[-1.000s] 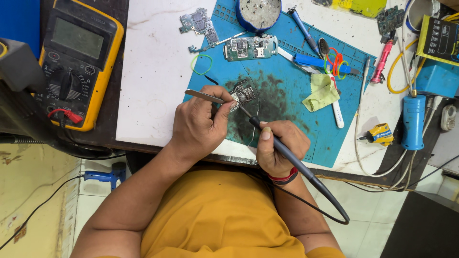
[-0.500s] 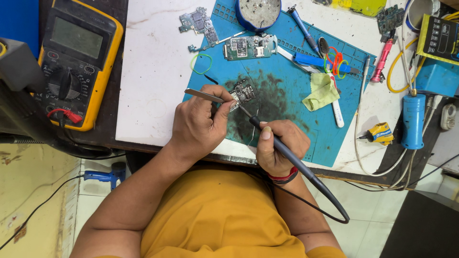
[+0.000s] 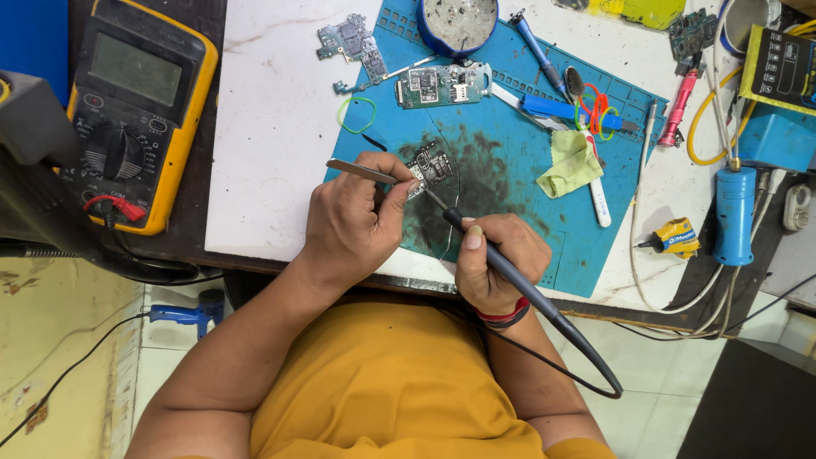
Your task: The person uses a soldering iron and tweezers to reflow solder on a small circuit board. They repeatedly apply heat to specific points while holding the board steady, then inspect the joints. The board remains on the workbench throughout the clip.
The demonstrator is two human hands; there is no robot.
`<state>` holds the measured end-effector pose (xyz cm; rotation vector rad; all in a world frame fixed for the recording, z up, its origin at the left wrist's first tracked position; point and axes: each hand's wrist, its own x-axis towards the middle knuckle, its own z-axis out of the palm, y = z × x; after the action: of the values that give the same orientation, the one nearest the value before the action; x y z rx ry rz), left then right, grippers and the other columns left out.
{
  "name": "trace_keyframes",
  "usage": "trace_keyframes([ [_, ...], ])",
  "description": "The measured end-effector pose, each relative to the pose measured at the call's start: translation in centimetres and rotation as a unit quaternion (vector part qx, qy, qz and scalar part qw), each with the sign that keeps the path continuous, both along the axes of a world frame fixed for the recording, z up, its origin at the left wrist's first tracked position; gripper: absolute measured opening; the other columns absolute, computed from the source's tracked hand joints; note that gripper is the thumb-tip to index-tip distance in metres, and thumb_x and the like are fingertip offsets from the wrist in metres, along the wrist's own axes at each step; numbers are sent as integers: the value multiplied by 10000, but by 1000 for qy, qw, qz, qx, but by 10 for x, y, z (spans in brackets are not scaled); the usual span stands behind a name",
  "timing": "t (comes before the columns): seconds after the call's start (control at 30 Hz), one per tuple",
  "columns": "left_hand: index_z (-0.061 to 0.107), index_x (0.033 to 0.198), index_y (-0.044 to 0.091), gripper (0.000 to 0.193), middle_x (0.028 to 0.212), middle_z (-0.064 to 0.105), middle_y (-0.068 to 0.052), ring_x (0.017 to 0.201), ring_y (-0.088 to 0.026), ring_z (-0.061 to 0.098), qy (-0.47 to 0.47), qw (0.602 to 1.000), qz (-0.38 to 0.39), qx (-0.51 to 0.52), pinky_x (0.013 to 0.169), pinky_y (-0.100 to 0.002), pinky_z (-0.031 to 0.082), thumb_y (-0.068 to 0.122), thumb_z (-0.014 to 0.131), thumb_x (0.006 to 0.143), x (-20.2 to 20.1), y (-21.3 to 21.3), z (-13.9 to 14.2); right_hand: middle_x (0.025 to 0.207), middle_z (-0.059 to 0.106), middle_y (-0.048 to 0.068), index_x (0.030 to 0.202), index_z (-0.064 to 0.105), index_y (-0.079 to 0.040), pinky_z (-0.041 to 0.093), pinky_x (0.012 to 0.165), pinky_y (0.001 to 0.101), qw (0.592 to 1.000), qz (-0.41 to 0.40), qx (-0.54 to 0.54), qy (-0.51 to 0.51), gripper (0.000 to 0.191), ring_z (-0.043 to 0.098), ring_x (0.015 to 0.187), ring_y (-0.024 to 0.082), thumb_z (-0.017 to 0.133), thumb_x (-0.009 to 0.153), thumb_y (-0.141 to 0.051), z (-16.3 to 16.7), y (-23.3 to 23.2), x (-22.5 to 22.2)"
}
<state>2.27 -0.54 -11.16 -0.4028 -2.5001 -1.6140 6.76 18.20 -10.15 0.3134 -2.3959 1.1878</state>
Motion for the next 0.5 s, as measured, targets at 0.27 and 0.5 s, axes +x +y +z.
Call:
trace_keyframes([
  [0.27, 545, 1086, 40, 201, 909, 697, -56, 663, -170, 692, 19, 1000, 0, -2, 547, -294, 523, 56, 725, 998, 0, 0, -1, 816, 701, 115, 893, 599, -13, 515, 637, 321, 1000, -3, 6, 2, 115, 667, 671, 233, 631, 990, -66, 0, -1, -1],
  [0.5, 551, 1075, 46, 191, 904, 698, -53, 660, -165, 694, 16, 1000, 0, -10, 540, -290, 524, 64, 726, 999, 0, -1, -1, 813, 699, 116, 896, 600, -13, 515, 634, 324, 1000, 0, 5, 3, 106, 671, 668, 235, 627, 985, -65, 0, -1, 0],
])
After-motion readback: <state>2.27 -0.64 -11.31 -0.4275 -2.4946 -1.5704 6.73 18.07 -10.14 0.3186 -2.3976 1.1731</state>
